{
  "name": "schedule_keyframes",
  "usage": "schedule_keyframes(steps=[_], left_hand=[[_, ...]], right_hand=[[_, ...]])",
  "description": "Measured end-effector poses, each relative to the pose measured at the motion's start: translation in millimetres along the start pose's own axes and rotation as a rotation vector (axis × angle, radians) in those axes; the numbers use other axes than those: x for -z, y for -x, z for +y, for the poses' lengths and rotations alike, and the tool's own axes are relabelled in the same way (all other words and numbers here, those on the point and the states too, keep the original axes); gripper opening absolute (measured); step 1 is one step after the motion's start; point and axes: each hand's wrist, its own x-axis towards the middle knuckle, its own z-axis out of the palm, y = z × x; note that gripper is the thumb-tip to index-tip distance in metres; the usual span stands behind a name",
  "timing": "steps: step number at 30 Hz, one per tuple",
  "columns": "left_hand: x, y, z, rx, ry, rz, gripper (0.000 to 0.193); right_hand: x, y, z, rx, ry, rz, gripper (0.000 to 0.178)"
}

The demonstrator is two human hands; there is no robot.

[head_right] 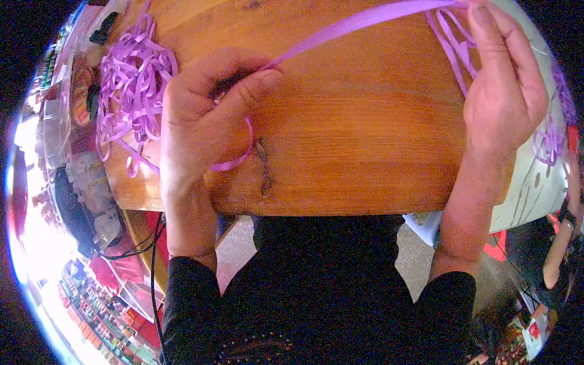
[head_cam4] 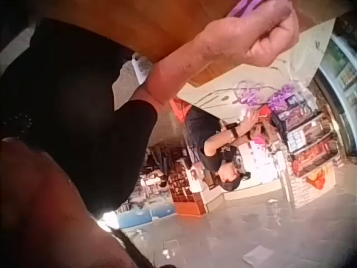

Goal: The person ties knots in purple ribbons by hand, handling them one at a time. After each knot is formed, the person pulls the ribbon taut and places it onto a pile on the wooden table.

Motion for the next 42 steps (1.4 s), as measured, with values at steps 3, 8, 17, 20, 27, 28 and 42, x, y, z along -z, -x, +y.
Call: schedule_keyframes(steps=[3,8,17,20,27,28,42], left_hand=[[5.8,5.6,4.6,0.046,-0.181,0.028,0.017],[6.5,21.7,13.7,0.168,0.174,0.136,0.016],[-14.8,34.3,15.7,-0.013,0.181,-0.014,0.015],[-22.2,36.7,24.8,-0.033,0.219,-0.066,0.015],[-10.2,38.2,20.6,-0.307,-0.196,-0.112,0.012],[-5.5,41.8,21.5,-0.303,-0.204,-0.097,0.012],[90.8,92.8,9.8,-0.200,-0.265,0.284,0.012]], right_hand=[[14.8,-8.3,6.0,0.003,-0.249,0.122,0.021],[13.1,-11.0,-14.9,-0.011,0.047,0.099,0.020],[-46.5,16.8,-79.3,0.432,0.253,-0.641,0.037],[-52.9,29.2,-68.5,0.519,0.131,-0.674,0.037],[-34.2,26.4,-75.0,0.568,0.167,-0.654,0.028],[-28.8,23.2,-74.9,0.569,0.224,-0.663,0.026],[135.5,11.1,2.5,-0.169,-0.043,-0.066,0.020]])
